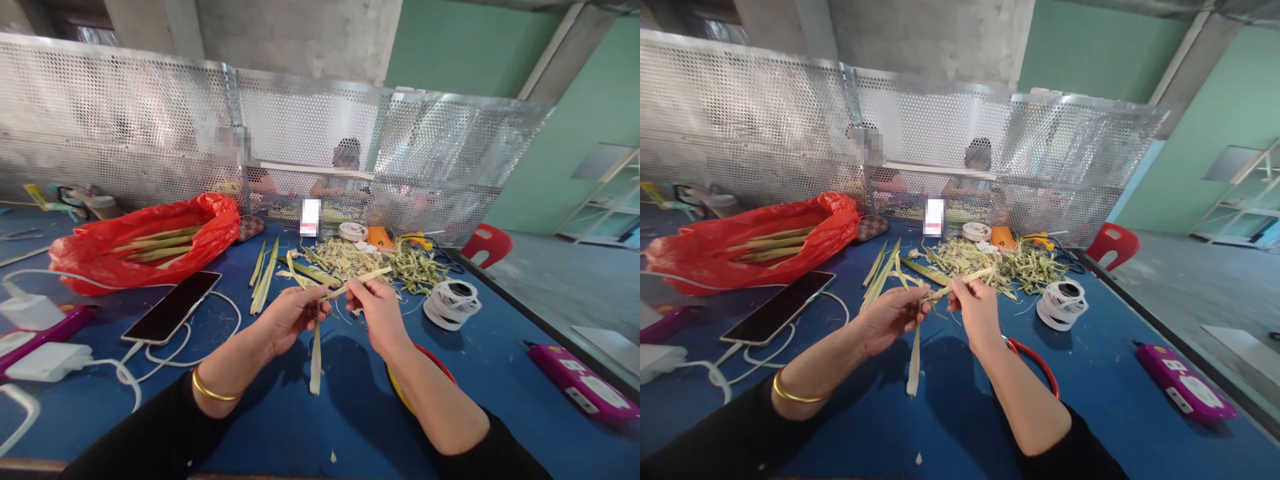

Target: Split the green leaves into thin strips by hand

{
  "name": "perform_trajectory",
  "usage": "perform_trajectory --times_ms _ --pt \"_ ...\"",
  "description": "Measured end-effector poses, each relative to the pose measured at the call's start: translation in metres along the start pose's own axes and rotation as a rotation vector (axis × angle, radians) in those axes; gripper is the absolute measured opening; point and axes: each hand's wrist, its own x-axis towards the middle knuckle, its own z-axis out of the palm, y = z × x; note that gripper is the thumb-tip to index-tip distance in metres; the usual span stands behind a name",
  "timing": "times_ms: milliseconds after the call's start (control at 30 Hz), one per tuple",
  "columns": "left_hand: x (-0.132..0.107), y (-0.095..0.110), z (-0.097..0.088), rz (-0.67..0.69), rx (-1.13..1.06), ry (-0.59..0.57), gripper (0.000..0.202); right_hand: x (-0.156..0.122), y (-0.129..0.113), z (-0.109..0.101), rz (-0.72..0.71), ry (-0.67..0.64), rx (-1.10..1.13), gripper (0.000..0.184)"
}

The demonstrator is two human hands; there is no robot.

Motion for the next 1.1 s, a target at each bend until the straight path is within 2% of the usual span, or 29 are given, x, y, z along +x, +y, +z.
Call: perform_trajectory --times_ms 100,200,367,633,900,1100 --pt "-0.001 -0.002 0.000 0.009 0.057 0.037 0.028 -0.003 -0.004 0.002 -0.033 -0.063 -0.014 0.026" --pt "-0.001 -0.003 0.001 0.001 0.131 0.059 0.024 -0.004 -0.004 0.003 -0.041 -0.096 -0.038 0.026" --pt "-0.001 -0.002 0.002 -0.027 0.133 0.035 0.018 -0.003 0.005 0.003 -0.045 -0.004 -0.035 0.023" --pt "-0.002 0.001 0.000 -0.049 0.117 -0.007 0.014 -0.002 0.009 -0.001 -0.187 0.105 -0.065 0.024" --pt "-0.003 0.004 0.001 -0.051 0.093 0.013 0.013 0.002 0.007 -0.002 -0.109 0.161 0.034 0.023" --pt "0.000 0.005 -0.003 -0.027 -0.034 -0.007 0.025 0.007 -0.005 -0.005 -0.051 0.096 0.159 0.025"
